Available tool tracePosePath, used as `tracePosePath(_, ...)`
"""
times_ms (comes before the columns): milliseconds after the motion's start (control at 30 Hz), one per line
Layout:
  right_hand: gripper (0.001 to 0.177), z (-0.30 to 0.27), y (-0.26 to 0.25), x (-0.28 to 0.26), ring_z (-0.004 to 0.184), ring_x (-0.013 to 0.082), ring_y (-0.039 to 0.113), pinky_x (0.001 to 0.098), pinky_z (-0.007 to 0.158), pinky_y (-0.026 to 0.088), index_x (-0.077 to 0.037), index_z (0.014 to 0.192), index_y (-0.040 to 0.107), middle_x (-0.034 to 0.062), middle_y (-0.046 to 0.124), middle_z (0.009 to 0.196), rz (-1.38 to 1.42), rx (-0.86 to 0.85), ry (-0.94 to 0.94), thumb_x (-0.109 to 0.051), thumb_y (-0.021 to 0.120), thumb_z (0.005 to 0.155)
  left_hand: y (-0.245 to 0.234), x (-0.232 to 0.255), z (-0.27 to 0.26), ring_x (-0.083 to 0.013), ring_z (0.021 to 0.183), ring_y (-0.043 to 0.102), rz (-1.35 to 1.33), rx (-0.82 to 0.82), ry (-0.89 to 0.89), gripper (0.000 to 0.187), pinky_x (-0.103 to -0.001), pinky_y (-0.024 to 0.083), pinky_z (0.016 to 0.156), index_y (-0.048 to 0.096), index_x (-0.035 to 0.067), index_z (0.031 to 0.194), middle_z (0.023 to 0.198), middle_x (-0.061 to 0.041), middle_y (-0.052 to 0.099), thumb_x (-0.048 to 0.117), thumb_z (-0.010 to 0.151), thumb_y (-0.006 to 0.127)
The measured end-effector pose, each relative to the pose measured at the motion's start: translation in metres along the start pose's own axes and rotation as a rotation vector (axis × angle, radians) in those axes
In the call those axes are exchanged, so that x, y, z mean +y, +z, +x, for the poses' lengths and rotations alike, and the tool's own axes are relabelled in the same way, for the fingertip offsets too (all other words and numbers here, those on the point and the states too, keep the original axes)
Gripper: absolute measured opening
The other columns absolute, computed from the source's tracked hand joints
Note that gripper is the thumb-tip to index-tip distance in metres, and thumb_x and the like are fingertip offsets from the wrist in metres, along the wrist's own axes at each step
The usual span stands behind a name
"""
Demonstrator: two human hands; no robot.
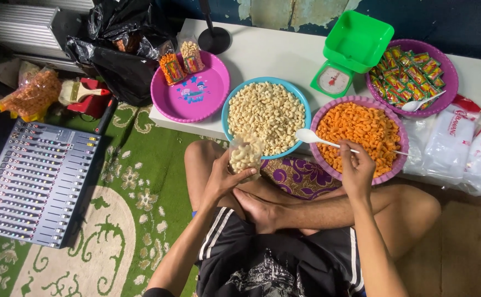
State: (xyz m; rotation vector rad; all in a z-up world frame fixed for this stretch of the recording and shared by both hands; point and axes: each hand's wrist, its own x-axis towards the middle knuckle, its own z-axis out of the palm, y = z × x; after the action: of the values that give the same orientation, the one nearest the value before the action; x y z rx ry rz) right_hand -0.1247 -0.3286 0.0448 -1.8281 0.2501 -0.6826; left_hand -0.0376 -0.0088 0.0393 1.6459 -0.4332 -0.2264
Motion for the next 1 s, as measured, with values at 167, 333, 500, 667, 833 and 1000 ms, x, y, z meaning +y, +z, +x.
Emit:
tracePosePath(167,0.022,0.003,0.012,0.044,0.088,0.0313,0.071,0.0391,0.073,0.053,-0.006,0.118,0.075,0.0165,0.074,0.097,-0.330,-0.111,0.035,-0.021,0.061,0.113,0.000,-0.001,0.000,-0.0466,0.098,0.071,0.304,0.125,-0.047,0.075,-0.052,0.059,0.078,0.062,0.007,0.133,0.104,-0.025,0.074,0.037,0.071,0.093)
tracePosePath(333,0.020,0.018,0.034,0.071,0.083,0.0295,0.066,0.0404,0.077,0.052,-0.007,0.118,0.075,0.0156,0.073,0.097,-0.466,-0.190,0.050,-0.019,0.061,0.110,-0.004,-0.043,-0.004,-0.0463,0.102,0.070,0.461,0.258,0.013,0.065,-0.053,0.058,0.086,0.062,0.009,0.131,0.108,-0.024,0.073,0.027,0.076,0.090)
tracePosePath(500,0.018,0.024,0.050,0.088,0.096,0.0327,0.070,0.0420,0.086,0.055,-0.008,0.115,0.074,0.0139,0.074,0.104,-0.518,-0.248,0.018,-0.020,0.063,0.108,-0.007,-0.076,-0.005,-0.0455,0.101,0.070,0.556,0.281,0.082,0.062,-0.054,0.058,0.087,0.062,0.007,0.129,0.109,-0.023,0.072,0.023,0.076,0.089)
tracePosePath(667,0.017,0.022,0.059,0.085,0.082,0.0266,0.072,0.0363,0.071,0.055,-0.010,0.112,0.077,0.0104,0.076,0.090,-0.378,-0.194,0.114,-0.021,0.063,0.109,-0.009,-0.107,-0.004,-0.0407,0.107,0.070,0.503,0.230,0.053,0.066,-0.050,0.057,0.090,0.062,0.015,0.134,0.115,-0.016,0.072,0.020,0.073,0.088)
tracePosePath(833,0.016,0.022,0.065,0.095,0.061,0.0148,0.063,0.0285,0.061,0.052,-0.010,0.110,0.075,0.0072,0.075,0.082,-0.210,-0.131,0.246,-0.017,0.060,0.109,-0.004,-0.106,-0.003,-0.0394,0.109,0.070,0.469,0.221,0.036,0.067,-0.050,0.057,0.091,0.062,0.016,0.134,0.117,-0.014,0.071,0.016,0.073,0.088)
tracePosePath(1000,0.017,0.022,0.060,0.097,0.053,0.0133,0.060,0.0245,0.050,0.051,-0.001,0.113,0.073,0.0138,0.073,0.086,-0.063,-0.091,0.334,-0.007,0.057,0.108,-0.007,-0.105,0.000,-0.0407,0.108,0.070,0.416,0.208,0.044,0.065,-0.051,0.056,0.091,0.063,0.013,0.133,0.118,-0.014,0.072,0.018,0.073,0.087)
